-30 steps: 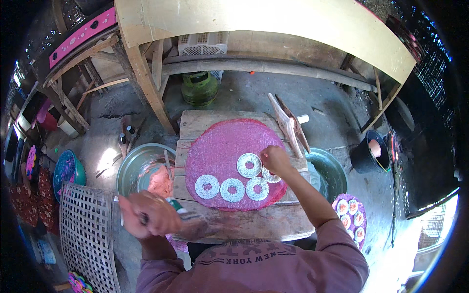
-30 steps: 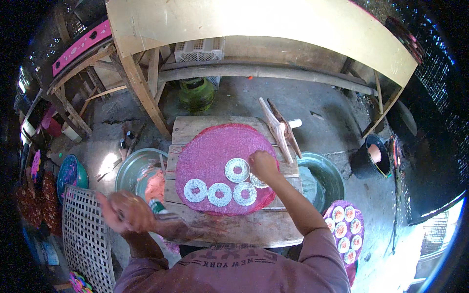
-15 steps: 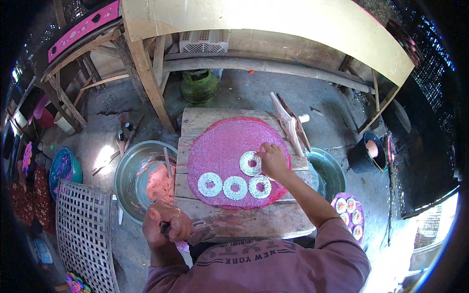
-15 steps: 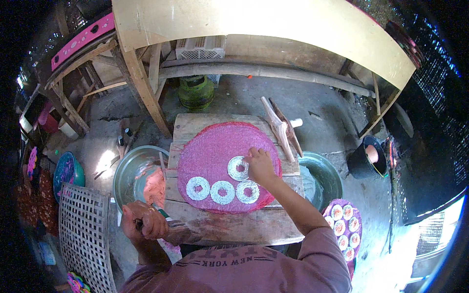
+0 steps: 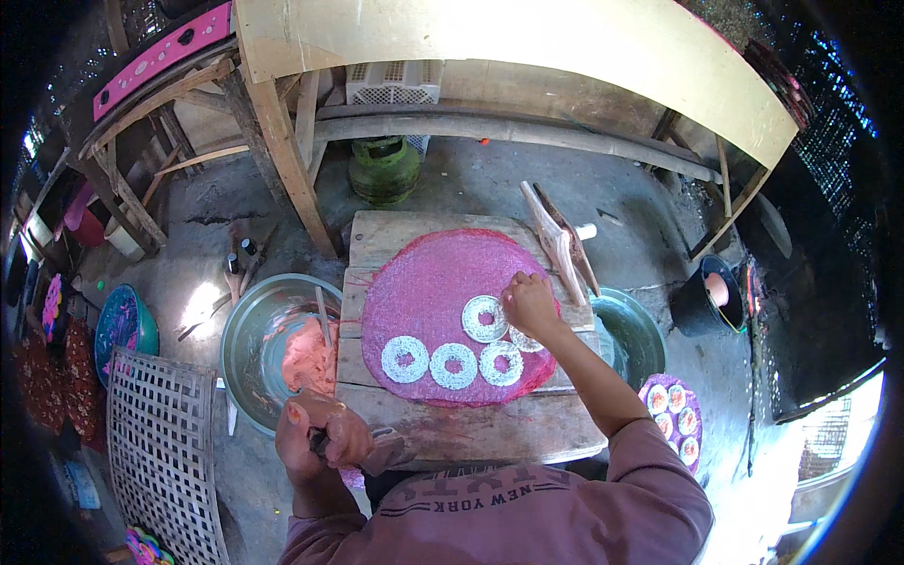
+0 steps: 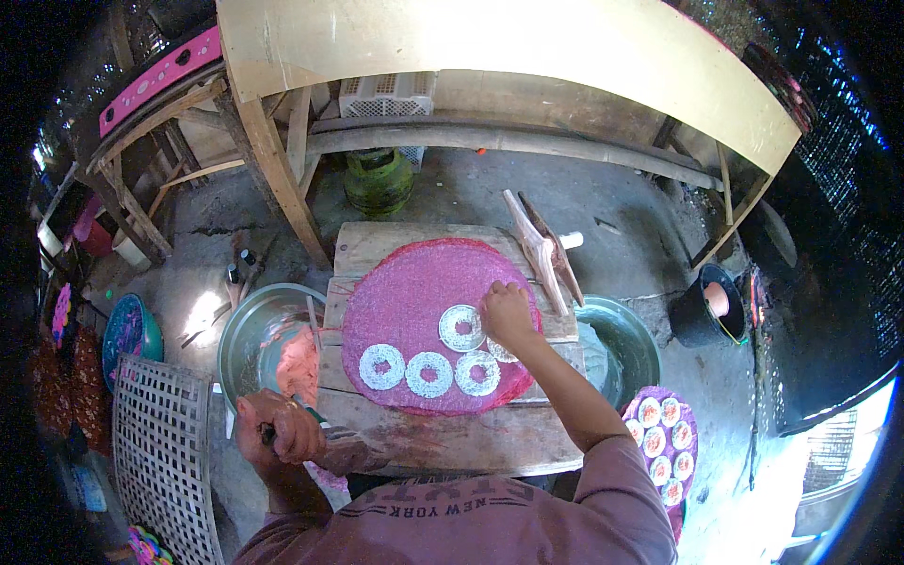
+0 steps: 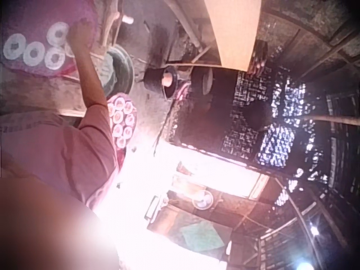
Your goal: The person prepares and assembles small round decorative cakes on a purple mat. They use a piping bag to apply white frosting into circular molds, then add orange filling and a white center to each piece. The finished cakes are arranged on the mat.
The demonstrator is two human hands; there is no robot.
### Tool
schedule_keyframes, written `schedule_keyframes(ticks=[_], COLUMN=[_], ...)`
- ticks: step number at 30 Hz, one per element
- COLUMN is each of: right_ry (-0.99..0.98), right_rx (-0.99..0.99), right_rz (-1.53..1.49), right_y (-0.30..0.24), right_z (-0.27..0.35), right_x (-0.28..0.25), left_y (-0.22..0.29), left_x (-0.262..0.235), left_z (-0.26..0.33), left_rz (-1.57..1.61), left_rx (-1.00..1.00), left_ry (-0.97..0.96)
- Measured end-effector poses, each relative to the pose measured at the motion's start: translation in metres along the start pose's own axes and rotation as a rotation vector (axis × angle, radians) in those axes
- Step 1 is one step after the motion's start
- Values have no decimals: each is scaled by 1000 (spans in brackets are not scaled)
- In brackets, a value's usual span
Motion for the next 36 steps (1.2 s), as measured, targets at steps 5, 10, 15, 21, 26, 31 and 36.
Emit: schedule_keyframes(ticks=[5, 10, 15, 21, 26, 31, 36], right_ry=[128, 305, 248, 213, 174, 185, -16], right_rx=[-51, -187, -266, -299, -314, -245, -34], right_rz=[42, -66, -17, 5, 116, -25, -624], right_y=[-10, -48, -97, -101, -105, -90, -60], right_z=[-3, -15, -36, -37, -31, -22, 4], right_x=[-20, -56, -40, -19, -18, -43, -69], left_y=[3, 5, 1, 5, 6, -6, 8], left_x=[-2, 0, 1, -4, -9, -12, -28], left_z=[0, -2, 4, 12, 14, 9, -6], left_rz=[-31, -41, -13, -19, 5, 32, 80], left_rx=[26, 60, 4, 19, 26, 64, 254], left_ry=[10, -14, 9, 53, 59, 50, 92])
Point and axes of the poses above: each hand's wrist, its own z-axis away from the middle knuckle, its own x-axis out of the palm, y = z × x, the point moved 9 cm from there along -z, towards the middle knuckle, and after that the axes turned 5 degrees about z, right-handed, at the moved point
